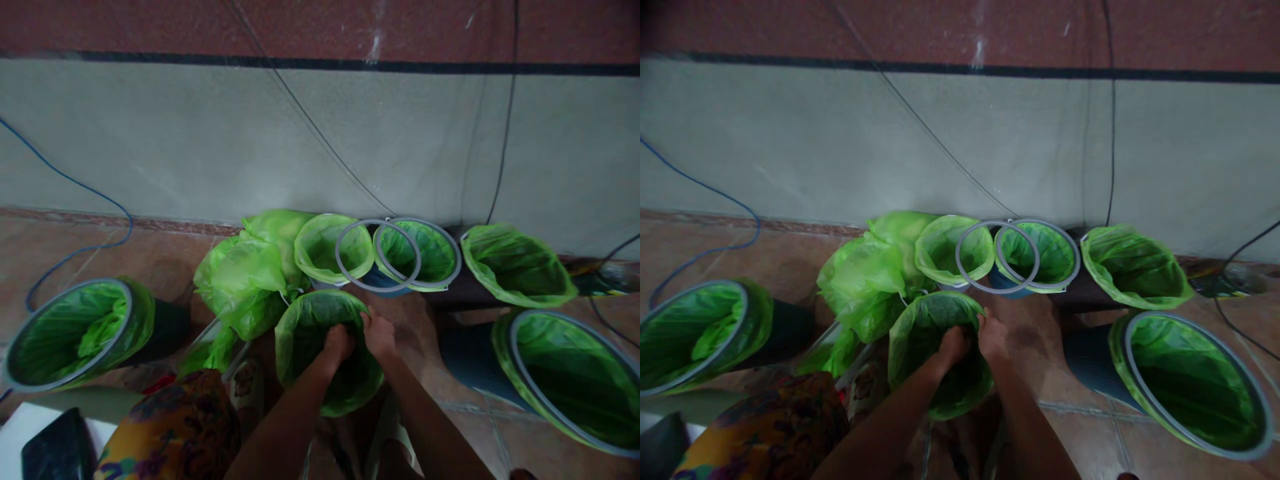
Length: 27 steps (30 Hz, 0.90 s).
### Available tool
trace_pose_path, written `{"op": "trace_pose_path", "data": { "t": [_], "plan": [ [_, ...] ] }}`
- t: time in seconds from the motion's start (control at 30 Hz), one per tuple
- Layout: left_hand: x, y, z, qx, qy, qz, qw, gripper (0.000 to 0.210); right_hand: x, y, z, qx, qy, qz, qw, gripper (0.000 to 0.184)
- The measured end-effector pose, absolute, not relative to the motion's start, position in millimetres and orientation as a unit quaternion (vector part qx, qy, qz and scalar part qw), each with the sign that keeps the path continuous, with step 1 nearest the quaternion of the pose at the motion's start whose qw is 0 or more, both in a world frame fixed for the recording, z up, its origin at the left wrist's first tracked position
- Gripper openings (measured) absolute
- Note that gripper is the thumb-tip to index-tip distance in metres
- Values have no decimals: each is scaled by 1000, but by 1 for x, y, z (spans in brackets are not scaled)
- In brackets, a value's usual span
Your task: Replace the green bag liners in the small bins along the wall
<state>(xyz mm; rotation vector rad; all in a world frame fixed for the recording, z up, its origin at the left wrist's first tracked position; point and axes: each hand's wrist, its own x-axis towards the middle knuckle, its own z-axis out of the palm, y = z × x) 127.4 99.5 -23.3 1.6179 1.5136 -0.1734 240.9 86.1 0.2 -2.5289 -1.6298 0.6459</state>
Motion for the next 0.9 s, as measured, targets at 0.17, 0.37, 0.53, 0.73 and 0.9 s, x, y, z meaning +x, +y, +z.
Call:
{"op": "trace_pose_path", "data": {
  "t": [0.17, 0.37, 0.53, 0.73, 0.9],
  "plan": [
    [122, 84, 1, 565, 717, 65, 402, 38, 224, 35, 0, -897, -397, 182, 71, 46],
    [146, 88, -6, 585, 689, 49, 425, 65, 204, 9, 5, -901, -352, 196, 161, 61],
    [155, 105, -21, 652, 643, -24, 402, 30, 233, 32, 20, -875, -392, 121, 259, 65],
    [155, 106, -30, 672, 621, -71, 397, 34, 246, 74, 6, -805, -515, 169, 241, 48],
    [154, 107, -36, 678, 607, -91, 404, 35, 241, 83, -7, -804, -537, 244, 77, 42]
  ]
}}
